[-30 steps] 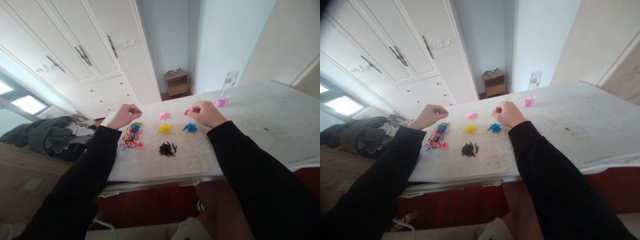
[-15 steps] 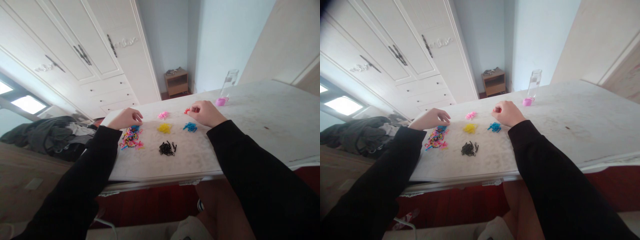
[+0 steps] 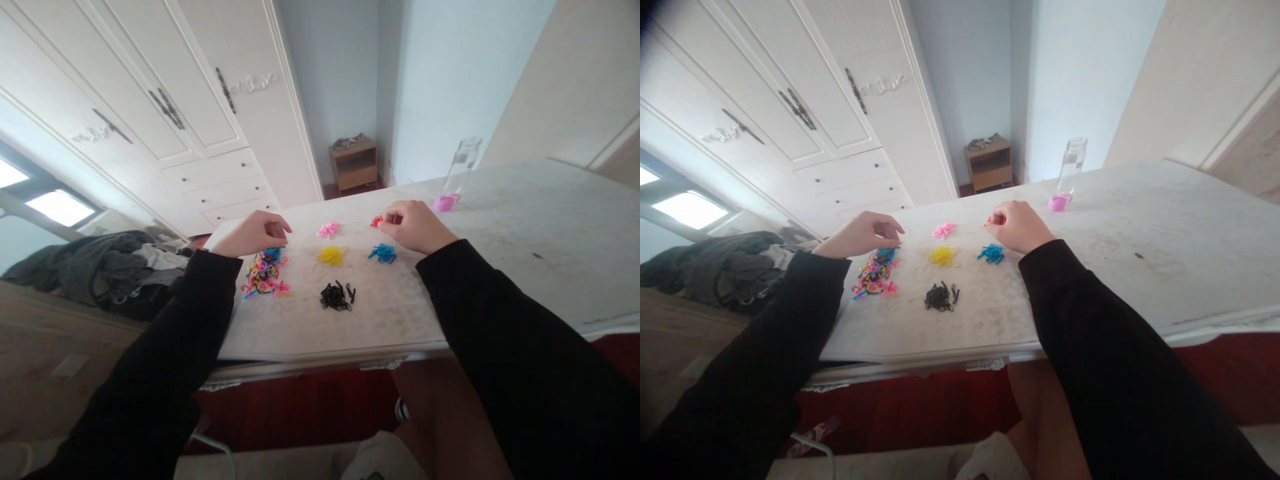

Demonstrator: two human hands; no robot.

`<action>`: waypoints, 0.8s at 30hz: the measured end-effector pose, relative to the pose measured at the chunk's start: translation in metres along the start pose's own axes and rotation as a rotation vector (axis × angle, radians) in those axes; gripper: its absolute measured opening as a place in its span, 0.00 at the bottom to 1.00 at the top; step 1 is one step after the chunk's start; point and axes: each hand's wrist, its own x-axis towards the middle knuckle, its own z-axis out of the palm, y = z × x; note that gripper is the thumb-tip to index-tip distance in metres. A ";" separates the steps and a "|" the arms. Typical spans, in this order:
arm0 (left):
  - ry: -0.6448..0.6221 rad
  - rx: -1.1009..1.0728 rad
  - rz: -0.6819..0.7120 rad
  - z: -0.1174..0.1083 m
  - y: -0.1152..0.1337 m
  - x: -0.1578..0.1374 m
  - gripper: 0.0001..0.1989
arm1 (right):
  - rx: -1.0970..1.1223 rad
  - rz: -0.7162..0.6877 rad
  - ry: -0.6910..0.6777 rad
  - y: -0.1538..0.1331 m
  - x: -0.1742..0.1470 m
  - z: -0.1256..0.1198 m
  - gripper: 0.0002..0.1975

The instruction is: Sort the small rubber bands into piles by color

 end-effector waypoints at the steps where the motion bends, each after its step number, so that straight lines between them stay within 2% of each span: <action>1: -0.043 -0.007 0.016 0.000 0.002 -0.001 0.17 | -0.001 -0.003 0.001 0.000 0.000 0.000 0.12; 7: -0.236 0.053 0.034 -0.003 0.007 -0.004 0.17 | -0.006 -0.004 -0.001 0.003 0.001 0.001 0.12; 16: -0.230 0.170 0.076 -0.010 0.005 -0.007 0.16 | -0.020 0.002 -0.014 0.002 0.000 0.001 0.12; 24: -0.318 0.227 0.045 -0.008 0.007 -0.009 0.18 | -0.025 -0.001 -0.031 0.004 0.000 0.001 0.10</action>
